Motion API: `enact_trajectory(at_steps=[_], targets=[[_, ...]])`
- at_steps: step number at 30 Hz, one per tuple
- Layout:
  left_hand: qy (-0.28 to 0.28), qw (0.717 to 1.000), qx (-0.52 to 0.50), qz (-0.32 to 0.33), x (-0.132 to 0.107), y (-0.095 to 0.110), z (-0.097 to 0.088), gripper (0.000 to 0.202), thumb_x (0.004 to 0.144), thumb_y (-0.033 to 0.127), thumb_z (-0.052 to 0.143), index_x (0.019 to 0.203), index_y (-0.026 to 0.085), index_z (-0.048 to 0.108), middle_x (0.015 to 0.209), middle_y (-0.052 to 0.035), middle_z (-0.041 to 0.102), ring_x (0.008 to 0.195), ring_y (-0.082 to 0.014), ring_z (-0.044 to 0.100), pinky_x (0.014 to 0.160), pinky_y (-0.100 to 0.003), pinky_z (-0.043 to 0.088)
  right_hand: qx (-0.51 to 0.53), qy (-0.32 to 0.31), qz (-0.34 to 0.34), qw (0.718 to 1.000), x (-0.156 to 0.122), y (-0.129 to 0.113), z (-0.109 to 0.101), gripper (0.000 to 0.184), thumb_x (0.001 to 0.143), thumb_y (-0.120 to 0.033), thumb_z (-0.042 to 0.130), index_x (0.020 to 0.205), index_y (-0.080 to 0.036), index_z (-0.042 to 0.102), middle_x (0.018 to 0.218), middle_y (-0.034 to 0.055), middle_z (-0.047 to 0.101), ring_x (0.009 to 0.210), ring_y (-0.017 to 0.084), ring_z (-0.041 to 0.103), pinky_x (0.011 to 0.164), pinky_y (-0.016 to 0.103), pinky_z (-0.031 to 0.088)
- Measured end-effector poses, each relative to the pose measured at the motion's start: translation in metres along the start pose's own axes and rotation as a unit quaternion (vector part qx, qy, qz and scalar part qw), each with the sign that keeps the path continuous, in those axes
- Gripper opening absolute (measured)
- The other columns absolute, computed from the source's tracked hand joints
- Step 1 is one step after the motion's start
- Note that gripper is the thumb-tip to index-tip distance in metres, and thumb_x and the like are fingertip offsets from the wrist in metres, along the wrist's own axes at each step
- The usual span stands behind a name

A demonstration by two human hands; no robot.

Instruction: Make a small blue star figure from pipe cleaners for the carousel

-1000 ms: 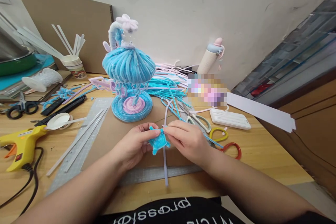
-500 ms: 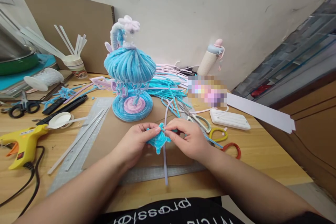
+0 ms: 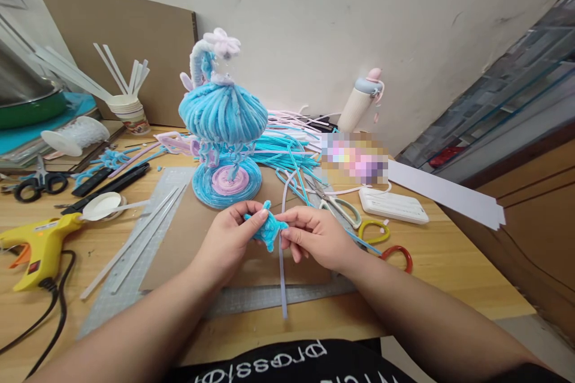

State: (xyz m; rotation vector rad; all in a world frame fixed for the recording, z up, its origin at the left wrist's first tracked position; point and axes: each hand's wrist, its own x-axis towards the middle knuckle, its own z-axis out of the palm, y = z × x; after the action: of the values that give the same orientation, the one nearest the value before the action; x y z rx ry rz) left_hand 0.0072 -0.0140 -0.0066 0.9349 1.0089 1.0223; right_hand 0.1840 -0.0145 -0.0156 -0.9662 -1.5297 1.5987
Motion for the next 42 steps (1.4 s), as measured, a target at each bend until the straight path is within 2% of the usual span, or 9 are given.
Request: enact_trajectory(at_steps=[11,16,18,20,23,27,32,37,42], targets=[[-0.021,0.988,0.138,0.067,0.002,-0.003,-0.002,0.02,0.076,0.034,0.069,0.08,0.016,0.06,0.072,-0.0003,0.062,0.066,-0.0141,0.056,0.061,-0.025,0.046,0.127,0.112,0.081,0.982,0.002,0.002,0.009,0.033,0.073,-0.044,0.071,0.068,-0.015,0.054,0.051,-0.0032,0.061,0.032,0.005,0.05,0.029,0.013,0.027],[0.029,0.914,0.334,0.228,-0.005,-0.005,0.0,0.003,0.077,0.02,0.063,0.075,0.02,0.063,0.072,-0.0008,0.062,0.069,-0.0159,0.055,0.063,-0.025,0.041,0.131,0.147,0.125,0.972,0.002,0.007,0.017,0.035,0.071,-0.044,0.07,0.061,-0.016,0.051,0.046,-0.0046,0.057,0.028,0.004,0.042,0.028,0.014,0.021],[0.013,0.886,0.374,0.274,-0.008,-0.005,0.001,0.008,0.076,0.014,0.061,0.074,0.021,0.065,0.071,-0.0009,0.061,0.07,-0.0162,0.055,0.065,-0.025,0.04,0.083,0.154,0.118,0.978,0.001,0.009,0.018,0.034,0.075,-0.044,0.065,0.062,-0.016,0.052,0.047,-0.004,0.057,0.028,0.005,0.042,0.029,0.015,0.022],[0.012,0.883,0.375,0.281,-0.009,-0.005,0.001,0.009,0.074,0.013,0.062,0.073,0.022,0.066,0.072,-0.0011,0.062,0.071,-0.0163,0.056,0.067,-0.025,0.04,-0.012,0.159,0.084,0.984,-0.001,0.009,0.017,0.032,0.081,-0.043,0.059,0.064,-0.017,0.052,0.049,-0.0036,0.056,0.031,0.006,0.044,0.032,0.017,0.027],[0.052,0.926,0.307,0.214,-0.007,-0.002,0.001,0.002,0.073,0.021,0.067,0.071,0.021,0.066,0.071,-0.0008,0.063,0.067,-0.016,0.056,0.063,-0.024,0.041,-0.241,0.142,-0.048,0.959,-0.005,0.006,0.01,0.022,0.088,-0.033,0.053,0.072,-0.017,0.057,0.059,-0.0008,0.059,0.048,0.01,0.053,0.046,0.021,0.04],[0.036,0.983,0.16,0.081,0.0,0.004,-0.003,0.016,0.07,0.031,0.072,0.072,0.018,0.063,0.066,0.0013,0.062,0.061,-0.0143,0.056,0.058,-0.024,0.043,-0.442,0.055,-0.227,0.866,-0.006,-0.001,-0.003,0.015,0.091,-0.017,0.046,0.095,-0.017,0.06,0.084,0.0061,0.067,0.077,0.016,0.06,0.067,0.027,0.045],[-0.059,0.997,0.037,-0.042,0.003,0.01,-0.007,0.021,0.07,0.032,0.074,0.073,0.016,0.061,0.062,0.002,0.062,0.053,-0.0116,0.056,0.051,-0.023,0.044,-0.473,0.048,-0.288,0.831,-0.006,-0.006,-0.013,0.012,0.092,-0.018,0.046,0.096,-0.018,0.058,0.081,0.0046,0.066,0.071,0.015,0.059,0.065,0.026,0.045],[-0.09,0.989,-0.022,-0.112,0.001,0.011,-0.007,0.019,0.07,0.029,0.075,0.072,0.015,0.063,0.061,0.0011,0.061,0.049,-0.0087,0.053,0.047,-0.02,0.044,-0.451,0.028,-0.308,0.837,-0.007,-0.008,-0.014,0.016,0.093,-0.017,0.046,0.105,-0.019,0.058,0.09,0.0043,0.069,0.081,0.014,0.064,0.072,0.025,0.05],[-0.119,0.979,-0.058,-0.154,0.002,0.011,-0.004,0.017,0.069,0.026,0.076,0.07,0.013,0.065,0.059,0.0009,0.06,0.046,-0.0066,0.05,0.042,-0.017,0.04,-0.469,0.05,-0.364,0.803,-0.007,-0.007,-0.015,0.016,0.094,-0.02,0.048,0.103,-0.018,0.061,0.087,0.0046,0.072,0.081,0.015,0.067,0.071,0.026,0.052]])
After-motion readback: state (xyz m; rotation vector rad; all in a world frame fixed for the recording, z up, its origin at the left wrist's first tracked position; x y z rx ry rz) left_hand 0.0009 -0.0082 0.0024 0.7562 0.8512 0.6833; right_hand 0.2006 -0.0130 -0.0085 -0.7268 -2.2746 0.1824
